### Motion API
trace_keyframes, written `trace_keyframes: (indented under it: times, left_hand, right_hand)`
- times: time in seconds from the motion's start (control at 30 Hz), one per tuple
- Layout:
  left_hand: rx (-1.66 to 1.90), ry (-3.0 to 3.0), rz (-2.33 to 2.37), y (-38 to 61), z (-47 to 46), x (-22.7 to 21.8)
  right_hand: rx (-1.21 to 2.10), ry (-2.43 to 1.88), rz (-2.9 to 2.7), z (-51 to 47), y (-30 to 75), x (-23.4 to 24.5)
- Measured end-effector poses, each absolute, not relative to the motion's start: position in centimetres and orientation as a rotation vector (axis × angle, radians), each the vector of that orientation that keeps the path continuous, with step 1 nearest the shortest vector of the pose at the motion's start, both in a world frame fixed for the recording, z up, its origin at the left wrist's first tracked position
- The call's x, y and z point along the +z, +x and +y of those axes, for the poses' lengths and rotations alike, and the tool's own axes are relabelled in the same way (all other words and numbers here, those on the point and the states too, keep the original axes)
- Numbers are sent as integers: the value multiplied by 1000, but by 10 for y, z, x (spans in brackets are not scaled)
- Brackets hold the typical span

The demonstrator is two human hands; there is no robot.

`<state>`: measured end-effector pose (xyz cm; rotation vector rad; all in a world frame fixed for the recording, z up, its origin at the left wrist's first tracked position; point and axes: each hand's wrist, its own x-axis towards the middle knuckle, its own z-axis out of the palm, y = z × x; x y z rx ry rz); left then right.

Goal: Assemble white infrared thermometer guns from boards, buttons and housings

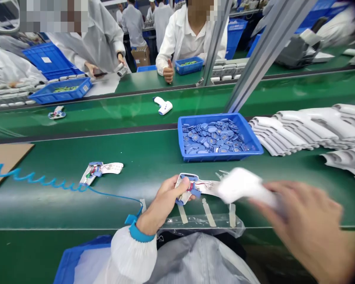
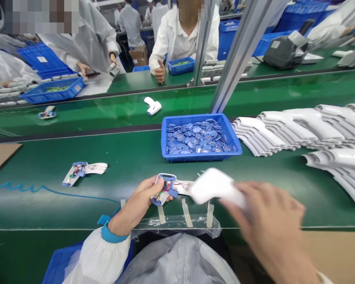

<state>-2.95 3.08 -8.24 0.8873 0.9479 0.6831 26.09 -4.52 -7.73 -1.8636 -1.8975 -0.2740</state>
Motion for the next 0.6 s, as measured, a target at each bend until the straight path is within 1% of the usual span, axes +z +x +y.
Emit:
trace_keyframes:
  times: [0.03,0.13,0.2,0.27,0.37,0.47,0.53,0.6]
  left_hand:
    - [686,896,946,-28,30,-83]
    - [696,953,929,-26,29,-85]
    - [699,1021,924,-27,28,-86]
    - [691,1103,923,-29,27,-87]
    - [699,1222,925,-33,24,-86]
    - [680,1379,939,-36,22,-82]
    - [638,1454,955,-35,20,-80]
    - [678,1513,1024,-34,17,-81]
  right_hand:
    - [-349,-1755,-2088,-44,235,-70]
    - [-434,-1578,-2294,-32,179,-61]
    - [-378,-1578,-2317,-24,163,-64]
    - [-220,-1596,-2296,-19,157,-69]
    - [165,-1630,-2221,-15,156,-70]
    - [709,-1708,-2133,-10,157,-59]
    - [1170,-1638,-2045,-6,160,-51]
    - [1477,-1489,-1888,-3,165,-46]
